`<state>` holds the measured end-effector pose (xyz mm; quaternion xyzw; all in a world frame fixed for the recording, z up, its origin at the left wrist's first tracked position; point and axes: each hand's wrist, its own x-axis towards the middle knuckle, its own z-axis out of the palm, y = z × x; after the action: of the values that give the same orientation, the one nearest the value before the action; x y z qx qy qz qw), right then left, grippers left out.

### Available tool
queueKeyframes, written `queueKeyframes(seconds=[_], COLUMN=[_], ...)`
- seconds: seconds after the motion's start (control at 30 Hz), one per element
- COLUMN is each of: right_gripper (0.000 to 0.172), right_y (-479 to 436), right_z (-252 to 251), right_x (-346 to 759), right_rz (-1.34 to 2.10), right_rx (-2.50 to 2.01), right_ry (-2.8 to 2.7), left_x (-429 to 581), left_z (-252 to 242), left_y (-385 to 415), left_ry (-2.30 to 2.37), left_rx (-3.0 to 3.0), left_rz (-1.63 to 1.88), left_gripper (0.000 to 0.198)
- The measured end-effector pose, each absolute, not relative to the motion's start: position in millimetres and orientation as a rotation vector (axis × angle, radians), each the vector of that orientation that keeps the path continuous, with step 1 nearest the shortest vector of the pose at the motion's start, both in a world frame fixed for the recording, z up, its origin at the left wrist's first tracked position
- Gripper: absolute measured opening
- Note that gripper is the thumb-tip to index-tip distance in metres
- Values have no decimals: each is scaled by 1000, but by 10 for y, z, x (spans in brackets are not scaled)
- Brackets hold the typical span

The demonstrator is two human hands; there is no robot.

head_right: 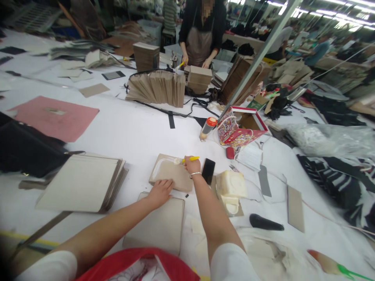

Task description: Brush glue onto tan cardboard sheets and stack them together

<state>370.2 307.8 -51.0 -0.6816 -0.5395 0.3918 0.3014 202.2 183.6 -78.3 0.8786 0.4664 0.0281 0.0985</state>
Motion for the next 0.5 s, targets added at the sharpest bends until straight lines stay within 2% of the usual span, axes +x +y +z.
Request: queueKeyframes(seconds=[0.13,0.23,0.33,0.5], right_gripper=[44,36,29,32], right_y=[2833,2603,2257,1486], right_z=[-366,-286,-314,-400], right_x=[4220,4347,4330,4312], right_rz=[858,791,679,468], right_rx=[-1871,-1804,-1677,-1632], right_ry=[-1495,-1624,-1975,-2392], left_x=[2095,2155,2195,2230], left_z=[-783,-759,-711,-632], left_y=[1929,2025,2089,2101], left_ry=[1442,1460,1441,1423], left_rx=[2580,2584,2621,2685], left_rz=[94,101,69,27], left_gripper=[44,36,28,17])
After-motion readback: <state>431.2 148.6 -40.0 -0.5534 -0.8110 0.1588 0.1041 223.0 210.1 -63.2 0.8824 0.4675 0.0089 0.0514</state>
